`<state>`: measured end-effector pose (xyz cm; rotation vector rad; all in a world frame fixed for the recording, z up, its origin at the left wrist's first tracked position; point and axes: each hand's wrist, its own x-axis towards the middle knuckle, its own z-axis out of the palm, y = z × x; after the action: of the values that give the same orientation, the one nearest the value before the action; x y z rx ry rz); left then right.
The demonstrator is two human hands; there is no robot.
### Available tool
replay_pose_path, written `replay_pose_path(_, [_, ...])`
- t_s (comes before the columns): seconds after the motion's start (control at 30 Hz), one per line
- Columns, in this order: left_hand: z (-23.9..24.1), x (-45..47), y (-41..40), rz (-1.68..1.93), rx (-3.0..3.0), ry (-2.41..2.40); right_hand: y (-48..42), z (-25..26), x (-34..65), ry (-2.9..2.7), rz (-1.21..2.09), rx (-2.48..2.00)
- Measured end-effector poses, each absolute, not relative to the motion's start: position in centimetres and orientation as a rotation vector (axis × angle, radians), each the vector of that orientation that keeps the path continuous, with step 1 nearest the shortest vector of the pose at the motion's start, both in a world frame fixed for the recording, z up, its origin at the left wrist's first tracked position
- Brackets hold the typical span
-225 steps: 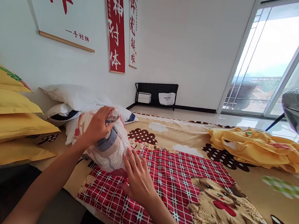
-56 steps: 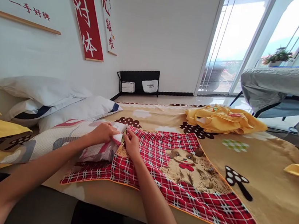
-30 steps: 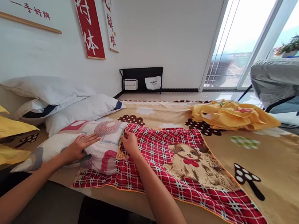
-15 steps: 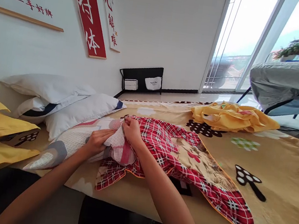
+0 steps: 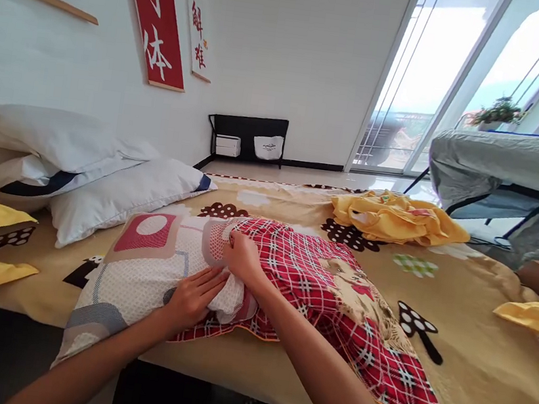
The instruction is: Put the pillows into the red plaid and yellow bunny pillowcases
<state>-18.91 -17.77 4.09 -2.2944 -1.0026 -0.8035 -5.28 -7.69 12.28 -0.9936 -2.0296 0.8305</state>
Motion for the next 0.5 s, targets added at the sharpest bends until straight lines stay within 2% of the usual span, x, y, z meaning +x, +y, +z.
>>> replay_pose_path(0.17, [5.6,-17.8,-14.7,-1.287,-2.006,-1.235,-5.3,16.8,-9.5,-1.992,0.82,-0.929])
replay_pose_path(0.33, [9.1,-14.2,-10.4,-1.791,-1.436,-1.25,-5.0,25.4,-11.5,-2.051,0.776,-0.637])
replay_pose_path(0.43, [10.9,-11.5,-7.8,-1.933,-1.254,-1.175,-7.3,29.7,-10.3,-2.186,0.617,-0.261])
replay_pose_path(0.5, [11.2,-10.2,-6.9,-1.952,-1.321,-1.162,-8.7,31.0,-8.8,-2.269,0.417,-0.166])
